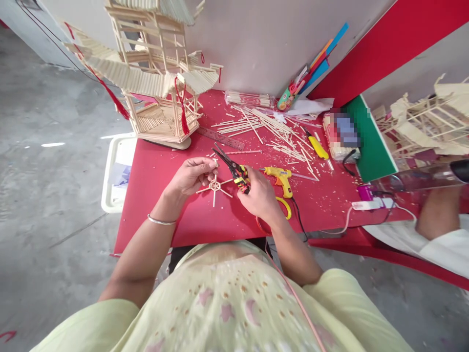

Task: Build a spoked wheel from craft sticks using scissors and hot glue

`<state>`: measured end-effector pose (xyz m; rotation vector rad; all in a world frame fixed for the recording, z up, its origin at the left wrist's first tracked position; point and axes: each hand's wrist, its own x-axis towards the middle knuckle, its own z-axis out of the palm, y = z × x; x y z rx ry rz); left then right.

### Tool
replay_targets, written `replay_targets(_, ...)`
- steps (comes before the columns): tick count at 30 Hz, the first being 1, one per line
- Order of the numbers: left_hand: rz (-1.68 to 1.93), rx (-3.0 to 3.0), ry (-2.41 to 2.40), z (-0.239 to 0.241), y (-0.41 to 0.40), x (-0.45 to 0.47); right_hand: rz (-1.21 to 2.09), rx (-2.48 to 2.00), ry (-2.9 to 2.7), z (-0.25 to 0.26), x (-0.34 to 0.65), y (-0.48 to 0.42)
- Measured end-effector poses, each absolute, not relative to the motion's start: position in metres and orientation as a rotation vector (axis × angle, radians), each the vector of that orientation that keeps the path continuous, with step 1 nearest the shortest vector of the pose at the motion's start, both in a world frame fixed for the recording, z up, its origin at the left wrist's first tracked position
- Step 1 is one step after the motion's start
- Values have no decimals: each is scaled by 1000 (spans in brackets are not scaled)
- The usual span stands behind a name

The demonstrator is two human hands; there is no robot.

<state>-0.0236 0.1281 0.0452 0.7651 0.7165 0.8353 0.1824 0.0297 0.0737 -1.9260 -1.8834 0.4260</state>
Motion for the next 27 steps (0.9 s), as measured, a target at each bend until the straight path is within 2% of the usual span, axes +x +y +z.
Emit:
replay_targets(11,896,882,755,46,127,-18,326,-2023,-1987,71,177,28)
replay_targets(19,980,1102,762,32,130,-19,303,-1999,-2041,64,175,26)
replay_targets(27,949,1348,812,39,132,-26,327,-2021,-2104,64,176,25)
